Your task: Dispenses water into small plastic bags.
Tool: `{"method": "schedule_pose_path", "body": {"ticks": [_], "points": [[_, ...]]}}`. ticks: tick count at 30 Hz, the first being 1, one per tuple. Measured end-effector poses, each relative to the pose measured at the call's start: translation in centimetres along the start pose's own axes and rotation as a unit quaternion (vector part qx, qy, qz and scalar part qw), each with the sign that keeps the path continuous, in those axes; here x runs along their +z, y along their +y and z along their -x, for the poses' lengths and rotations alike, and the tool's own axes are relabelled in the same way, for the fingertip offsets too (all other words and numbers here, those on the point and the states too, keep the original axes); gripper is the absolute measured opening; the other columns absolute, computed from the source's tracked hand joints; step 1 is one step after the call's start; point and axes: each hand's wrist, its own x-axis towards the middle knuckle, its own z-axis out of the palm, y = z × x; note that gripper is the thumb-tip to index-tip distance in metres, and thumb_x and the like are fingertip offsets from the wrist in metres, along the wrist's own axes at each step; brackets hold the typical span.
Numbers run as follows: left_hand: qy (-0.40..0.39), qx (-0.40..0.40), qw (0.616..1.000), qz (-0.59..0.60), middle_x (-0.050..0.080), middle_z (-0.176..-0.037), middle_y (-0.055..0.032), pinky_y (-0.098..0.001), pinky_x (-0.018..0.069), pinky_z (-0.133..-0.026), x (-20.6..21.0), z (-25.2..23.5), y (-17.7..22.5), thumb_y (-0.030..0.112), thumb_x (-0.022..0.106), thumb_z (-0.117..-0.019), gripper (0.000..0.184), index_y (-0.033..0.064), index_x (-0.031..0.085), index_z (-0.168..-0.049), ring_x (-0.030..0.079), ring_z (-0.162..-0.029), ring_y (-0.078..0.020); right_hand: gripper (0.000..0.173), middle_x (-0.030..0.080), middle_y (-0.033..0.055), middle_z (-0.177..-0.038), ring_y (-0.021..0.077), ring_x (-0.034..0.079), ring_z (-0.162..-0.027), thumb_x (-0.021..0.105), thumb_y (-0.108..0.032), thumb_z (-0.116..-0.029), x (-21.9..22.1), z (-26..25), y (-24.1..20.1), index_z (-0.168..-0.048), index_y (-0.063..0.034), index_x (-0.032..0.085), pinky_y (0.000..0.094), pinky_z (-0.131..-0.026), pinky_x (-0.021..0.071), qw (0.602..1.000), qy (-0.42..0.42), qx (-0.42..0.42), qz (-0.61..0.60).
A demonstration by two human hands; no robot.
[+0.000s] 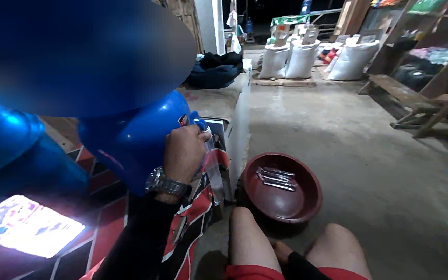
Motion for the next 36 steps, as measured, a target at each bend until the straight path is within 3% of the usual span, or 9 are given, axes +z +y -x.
{"method": "schedule_pose_path", "body": {"ticks": [2,4,11,15,21,26,33,36], "points": [[0.003,-0.002,1.0,-0.007,0.065,-0.072,-0.0106,-0.0539,0.0538,-0.062,0.0,0.0,0.2,0.033,0.068,-0.1002,0.032,0.0079,0.067,-0.079,0.065,-0.067,-0.0292,0.044,0.071,0.0165,-0.123,0.0324,0.067,-0.118,0.066,-0.04,-0.0959,0.3,0.0,-0.4,-0.128,-0.0091,0.07,0.0568,-0.105,0.0509,0.999,0.025,0.007,-0.019],[0.007,0.006,1.0,-0.007,0.064,-0.071,-0.0098,-0.0523,0.0531,-0.061,0.1,0.0,0.1,0.033,0.067,-0.1004,0.033,0.0085,0.067,-0.078,0.064,-0.066,-0.0282,0.043,0.069,0.0173,-0.128,0.0327,0.064,-0.123,0.064,-0.037,-0.0991,-0.2,1.5,-1.4,-0.131,-0.0085,0.068,0.0565,-0.108,0.0477,1.0,0.01,0.014,-0.022],[0.004,0.001,1.0,0.014,0.067,-0.072,-0.0087,-0.0548,0.054,-0.063,0.4,-0.6,-0.2,0.035,0.067,-0.1008,0.033,0.009,0.07,-0.081,0.066,-0.067,-0.0274,0.048,0.071,0.0109,-0.127,0.0313,0.065,-0.123,0.061,-0.051,-0.0952,0.4,-2.1,1.6,-0.133,-0.0228,0.069,0.061,-0.106,0.0485,0.999,0.016,-0.004,0.029],[-0.001,-0.012,1.0,0.014,0.068,-0.073,-0.0084,-0.0569,0.0538,-0.065,0.4,-0.7,-0.1,0.038,0.066,-0.1008,0.034,0.0105,0.071,-0.081,0.067,-0.068,-0.0277,0.047,0.069,0.013,-0.131,0.032,0.063,-0.126,0.062,-0.047,-0.0968,0.0,-1.1,0.9,-0.135,-0.0194,0.067,0.0605,-0.108,0.0467,1.0,0.007,-0.006,0.014],[0.001,-0.008,1.0,0.016,0.068,-0.073,-0.0081,-0.0575,0.0538,-0.067,0.6,-0.7,-0.6,0.039,0.066,-0.1011,0.034,0.011,0.071,-0.081,0.067,-0.069,-0.0277,0.049,0.071,0.0129,-0.126,0.0329,0.066,-0.121,0.061,-0.053,-0.0948,0.8,-3.5,2.1,-0.132,-0.0212,0.069,0.0629,-0.104,0.0494,0.999,0.02,-0.013,0.028],[0.014,0.005,0.999,0.028,0.069,-0.075,-0.0097,-0.0608,0.0532,-0.067,0.6,-0.8,-1.1,0.038,0.064,-0.1016,0.033,0.0105,0.073,-0.084,0.068,-0.069,-0.0294,0.05,0.064,0.0166,-0.138,0.0348,0.058,-0.133,0.056,-0.048,-0.1019,-1.6,2.9,-2.5,-0.139,-0.0149,0.063,0.0604,-0.112,0.0422,0.999,-0.016,0.012,0.038],[0.015,0.016,0.999,0.027,0.071,-0.078,-0.0083,-0.0584,0.0538,-0.067,1.3,-0.8,-1.7,0.04,0.06,-0.103,0.035,0.0122,0.073,-0.086,0.069,-0.07,-0.0263,0.048,0.071,0.0145,-0.125,0.0349,0.065,-0.121,0.058,-0.053,-0.0963,0.8,-3.6,2.0,-0.129,-0.02,0.07,0.0662,-0.103,0.0485,0.999,0.014,-0.012,0.032],[0.002,0.011,1.0,0.022,0.069,-0.077,-0.0089,-0.0591,0.0531,-0.067,1.2,-0.9,-1.8,0.042,0.06,-0.1025,0.037,0.0109,0.071,-0.085,0.068,-0.07,-0.0277,0.049,0.07,0.0152,-0.129,0.0355,0.064,-0.124,0.059,-0.052,-0.0965,0.4,-2.7,1.2,-0.131,-0.0183,0.069,0.0651,-0.105,0.047,1.0,0.001,-0.002,0.03]]}}
